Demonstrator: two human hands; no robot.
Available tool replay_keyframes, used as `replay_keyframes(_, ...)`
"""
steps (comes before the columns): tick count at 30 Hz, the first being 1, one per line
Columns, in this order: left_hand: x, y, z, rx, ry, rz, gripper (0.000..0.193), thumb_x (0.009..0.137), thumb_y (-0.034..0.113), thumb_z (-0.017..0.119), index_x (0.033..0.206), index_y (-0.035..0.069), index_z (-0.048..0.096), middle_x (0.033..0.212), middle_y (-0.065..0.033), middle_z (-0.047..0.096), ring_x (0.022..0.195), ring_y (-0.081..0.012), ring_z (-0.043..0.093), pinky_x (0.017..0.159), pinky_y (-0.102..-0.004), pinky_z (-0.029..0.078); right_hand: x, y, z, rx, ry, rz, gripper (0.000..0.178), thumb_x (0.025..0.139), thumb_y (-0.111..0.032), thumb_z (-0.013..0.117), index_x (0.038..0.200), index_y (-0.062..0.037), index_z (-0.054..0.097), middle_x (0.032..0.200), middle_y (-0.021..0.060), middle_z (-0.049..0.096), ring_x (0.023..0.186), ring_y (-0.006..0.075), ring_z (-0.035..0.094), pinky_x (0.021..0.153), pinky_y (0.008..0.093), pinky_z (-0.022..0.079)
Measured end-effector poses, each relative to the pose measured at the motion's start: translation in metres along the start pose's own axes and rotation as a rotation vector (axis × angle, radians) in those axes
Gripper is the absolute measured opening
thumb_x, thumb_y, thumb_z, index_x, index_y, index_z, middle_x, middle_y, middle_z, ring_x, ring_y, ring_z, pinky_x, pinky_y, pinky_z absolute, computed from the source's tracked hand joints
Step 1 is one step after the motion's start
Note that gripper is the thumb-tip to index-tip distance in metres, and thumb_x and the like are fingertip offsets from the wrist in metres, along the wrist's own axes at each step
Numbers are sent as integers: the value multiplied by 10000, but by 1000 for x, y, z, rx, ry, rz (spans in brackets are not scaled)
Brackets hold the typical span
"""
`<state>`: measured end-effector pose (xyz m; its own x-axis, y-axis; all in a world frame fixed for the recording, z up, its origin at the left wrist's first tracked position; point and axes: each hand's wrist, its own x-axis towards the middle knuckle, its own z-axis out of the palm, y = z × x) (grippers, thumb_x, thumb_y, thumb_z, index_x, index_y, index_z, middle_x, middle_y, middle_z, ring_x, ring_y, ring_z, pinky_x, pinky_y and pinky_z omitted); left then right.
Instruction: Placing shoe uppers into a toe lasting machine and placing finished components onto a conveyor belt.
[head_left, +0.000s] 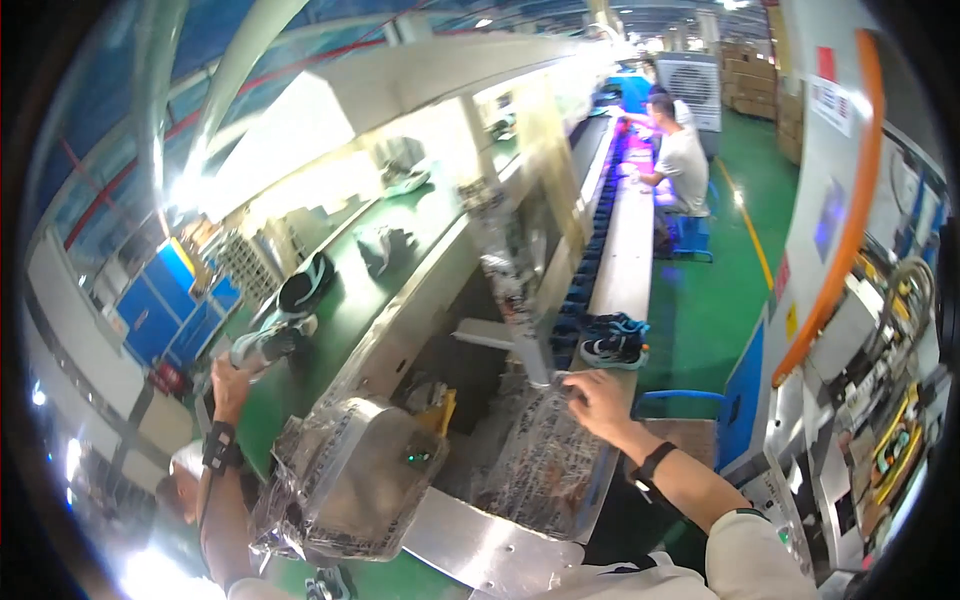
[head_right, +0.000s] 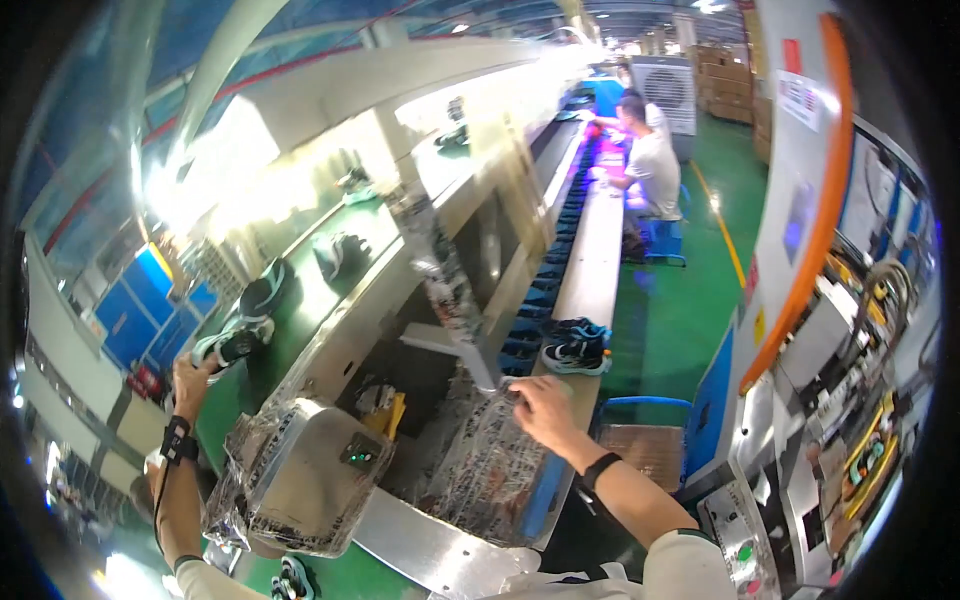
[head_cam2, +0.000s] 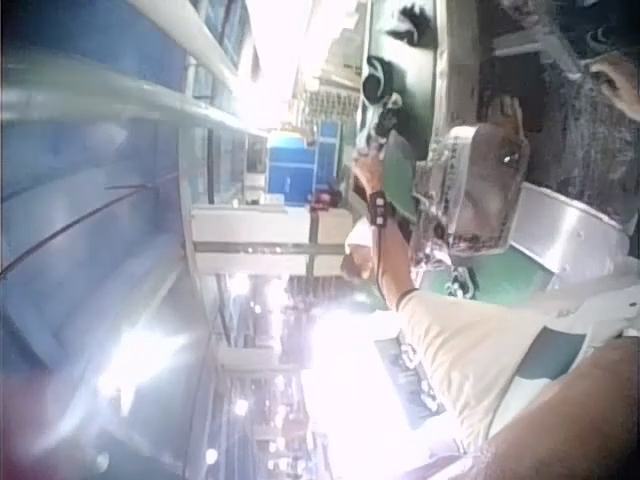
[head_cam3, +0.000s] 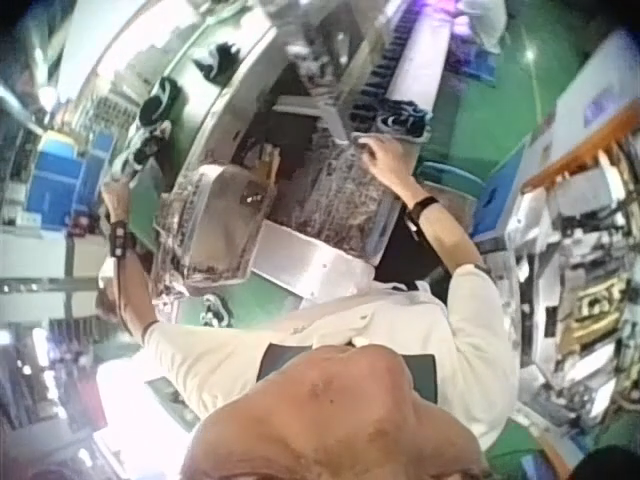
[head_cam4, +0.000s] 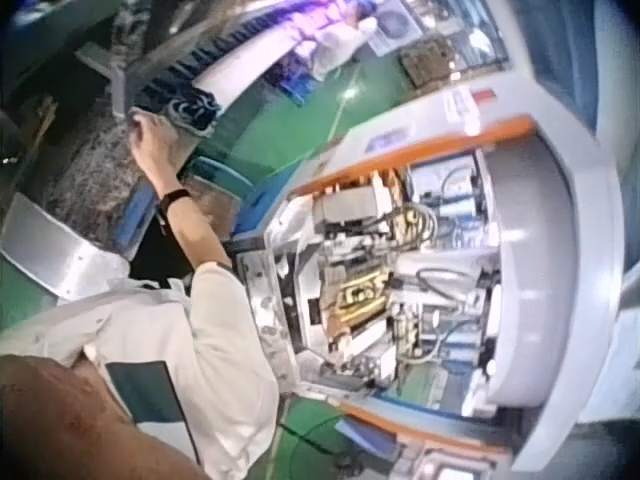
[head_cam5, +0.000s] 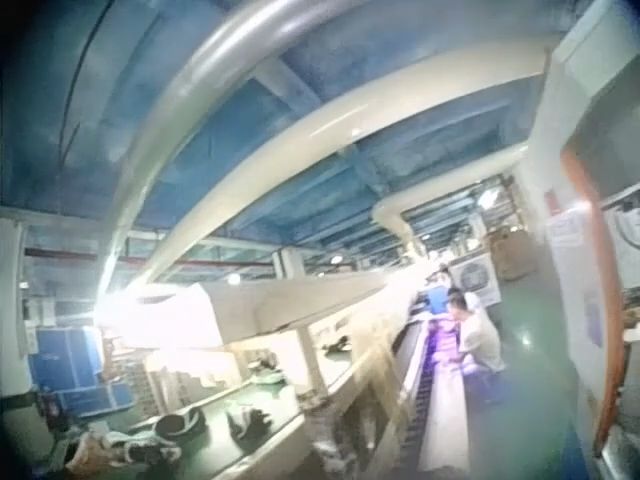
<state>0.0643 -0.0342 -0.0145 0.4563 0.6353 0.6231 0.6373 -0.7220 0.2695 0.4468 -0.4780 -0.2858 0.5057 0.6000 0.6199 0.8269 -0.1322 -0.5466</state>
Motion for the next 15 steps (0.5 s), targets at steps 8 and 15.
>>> replay_keyframes(8,-54,250,-84,-649,-104,151,306,883,263,641,939,-34,688,792,-28,621,785,-104,571,655,-260,454,22,-146,-175,83,253,-358,698,714,-121,778,1333,-53,463,1369,147,504,1253,301,503,1065,414,422)
replay_keyframes(15,-197,492,-32,-871,-655,549,279,850,190,709,977,-56,682,826,-72,684,755,-106,593,675,-275,492,-91,-161,-273,-53,256,-345,921,641,-178,815,1426,-43,354,1305,196,509,1085,364,588,930,412,502)
